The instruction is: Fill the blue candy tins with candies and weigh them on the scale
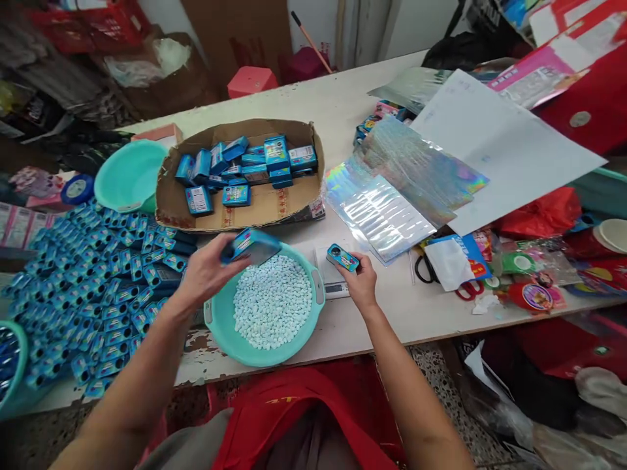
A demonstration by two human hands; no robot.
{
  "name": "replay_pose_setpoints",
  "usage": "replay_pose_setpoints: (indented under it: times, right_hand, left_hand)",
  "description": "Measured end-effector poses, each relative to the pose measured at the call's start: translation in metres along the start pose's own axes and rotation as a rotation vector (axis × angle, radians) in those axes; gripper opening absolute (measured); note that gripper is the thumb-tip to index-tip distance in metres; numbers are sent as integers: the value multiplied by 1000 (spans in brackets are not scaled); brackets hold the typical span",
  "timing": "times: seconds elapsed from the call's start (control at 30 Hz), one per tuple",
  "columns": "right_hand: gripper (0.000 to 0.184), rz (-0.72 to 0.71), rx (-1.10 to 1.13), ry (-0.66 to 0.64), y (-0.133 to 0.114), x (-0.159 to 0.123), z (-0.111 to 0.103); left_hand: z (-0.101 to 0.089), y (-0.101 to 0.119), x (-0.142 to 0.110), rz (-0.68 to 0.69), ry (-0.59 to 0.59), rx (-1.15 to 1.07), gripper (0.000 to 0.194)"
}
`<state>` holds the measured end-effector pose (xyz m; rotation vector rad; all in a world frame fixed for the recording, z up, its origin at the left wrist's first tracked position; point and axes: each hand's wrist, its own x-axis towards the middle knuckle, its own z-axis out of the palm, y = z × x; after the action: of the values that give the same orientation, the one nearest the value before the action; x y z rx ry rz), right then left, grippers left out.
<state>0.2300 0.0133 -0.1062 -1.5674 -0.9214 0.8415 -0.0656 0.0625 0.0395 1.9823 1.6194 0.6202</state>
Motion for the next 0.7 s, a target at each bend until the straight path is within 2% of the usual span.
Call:
replay_pose_setpoints:
  times: [0.07, 0.13, 0.17, 0.23, 0.3, 0.33, 0.4, 0.47, 0.53, 0.6, 0.7]
  right_hand:
    - [51, 16, -16, -27, 4, 5, 8]
    - [59, 26, -28, -26, 4, 4, 6]
    - [62, 26, -30, -8, 3, 2, 1]
    - [61, 31, -35, 69, 1, -4, -12]
    - [53, 49, -60, 158, 2, -12, -26]
    - [50, 59, -81, 192, 3, -16, -33]
    - [48, 78, -119, 224, 6, -23, -42]
    - [47, 92, -136, 218, 10, -30, -45]
    - [46, 104, -138, 210, 14, -34, -45]
    - [46, 120, -140, 210, 17, -38, -43]
    - [47, 156, -140, 215, 20, -42, -44]
  left_hand:
    - [-43, -20, -49, -168, -170, 93, 32]
    - [-63, -43, -100, -365, -417, 193, 34]
    - [-64, -57, -125, -447, -504, 243, 35]
    - [-53, -85, -169, -572, -627, 340, 35]
    - [-32, -112, -206, -688, -643, 441, 35]
    - [-21, -124, -220, -747, -598, 481, 35]
    - [-2, -144, -239, -843, -400, 526, 41]
    - [10, -158, -246, -899, -153, 517, 50]
    - [16, -165, -247, -897, 19, 478, 58]
    - [17, -166, -245, -856, 101, 457, 65]
    - [13, -160, -246, -797, 161, 485, 67]
